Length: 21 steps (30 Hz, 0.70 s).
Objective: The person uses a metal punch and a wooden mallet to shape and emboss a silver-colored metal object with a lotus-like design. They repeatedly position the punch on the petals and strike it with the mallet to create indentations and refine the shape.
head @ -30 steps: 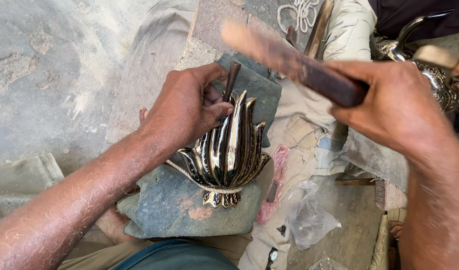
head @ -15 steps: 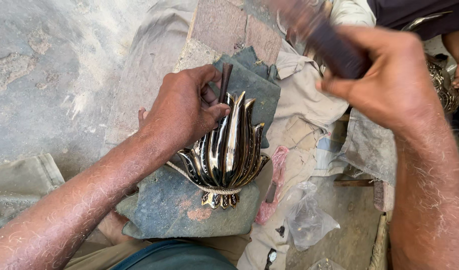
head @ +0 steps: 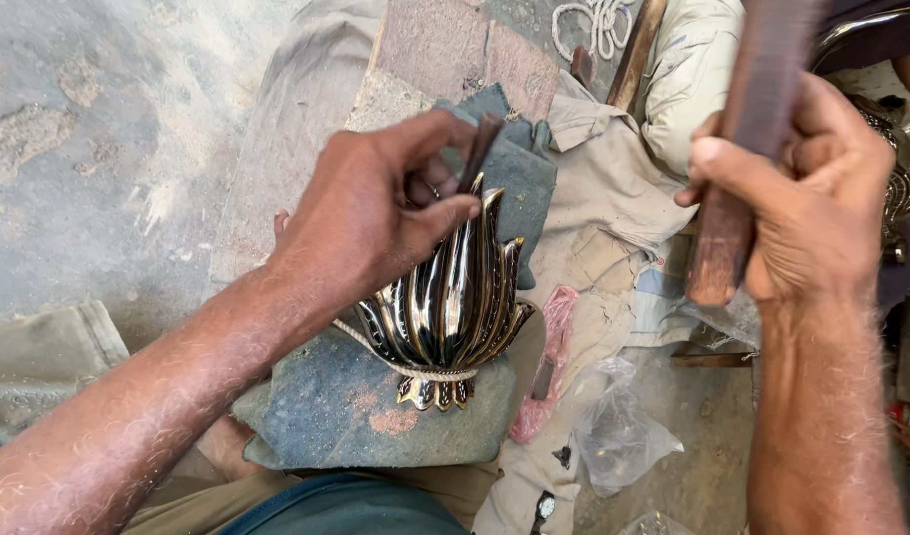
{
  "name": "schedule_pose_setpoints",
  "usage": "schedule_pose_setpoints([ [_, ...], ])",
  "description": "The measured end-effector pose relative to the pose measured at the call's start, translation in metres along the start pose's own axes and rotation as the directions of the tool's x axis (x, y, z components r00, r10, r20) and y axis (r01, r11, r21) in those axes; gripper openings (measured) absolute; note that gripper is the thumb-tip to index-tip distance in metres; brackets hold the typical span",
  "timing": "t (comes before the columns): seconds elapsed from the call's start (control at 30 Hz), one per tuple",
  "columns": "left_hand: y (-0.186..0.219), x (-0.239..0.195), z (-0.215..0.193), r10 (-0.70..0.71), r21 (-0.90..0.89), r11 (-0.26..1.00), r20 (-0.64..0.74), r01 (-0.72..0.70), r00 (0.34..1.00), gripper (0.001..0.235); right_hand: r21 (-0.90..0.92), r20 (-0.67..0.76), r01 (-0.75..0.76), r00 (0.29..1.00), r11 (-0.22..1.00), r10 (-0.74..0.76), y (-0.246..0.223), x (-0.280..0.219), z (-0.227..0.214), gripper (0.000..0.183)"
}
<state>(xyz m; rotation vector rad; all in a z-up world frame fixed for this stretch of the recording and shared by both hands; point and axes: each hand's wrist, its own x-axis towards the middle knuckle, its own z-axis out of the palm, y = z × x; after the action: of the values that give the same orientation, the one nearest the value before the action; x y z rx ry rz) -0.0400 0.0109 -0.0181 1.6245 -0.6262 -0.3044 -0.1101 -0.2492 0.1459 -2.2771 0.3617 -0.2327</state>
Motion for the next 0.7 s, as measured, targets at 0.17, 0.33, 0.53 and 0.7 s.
schedule_pose_setpoints([
  [0.17, 0.006, 0.007, 0.003, 0.046, 0.082, 0.995, 0.095, -0.054, 0.994, 0.037, 0.372, 0.130, -0.176, 0.982, 0.911, 0.136, 0.016, -0.016, -0.004, 0.034],
  [0.33, 0.013, 0.011, 0.002, -0.025, 0.101, 0.995, 0.126, 0.013, 0.992, 0.040, 0.026, 0.198, -0.233, 0.954, 0.972, 0.223, 0.026, -0.020, 0.002, 0.039],
  [0.53, 0.018, 0.016, 0.007, -0.134, 0.178, 0.979, 0.189, 0.100, 0.973, 0.043, -0.431, 0.246, -0.331, 0.852, 0.839, 0.462, 0.040, -0.023, -0.008, 0.037],
  [0.7, 0.016, 0.024, 0.009, 0.083, 0.173, 0.977, 0.230, -0.125, 0.970, 0.048, -0.341, 0.170, -0.381, 0.874, 0.860, 0.455, 0.060, -0.051, -0.006, 0.025],
])
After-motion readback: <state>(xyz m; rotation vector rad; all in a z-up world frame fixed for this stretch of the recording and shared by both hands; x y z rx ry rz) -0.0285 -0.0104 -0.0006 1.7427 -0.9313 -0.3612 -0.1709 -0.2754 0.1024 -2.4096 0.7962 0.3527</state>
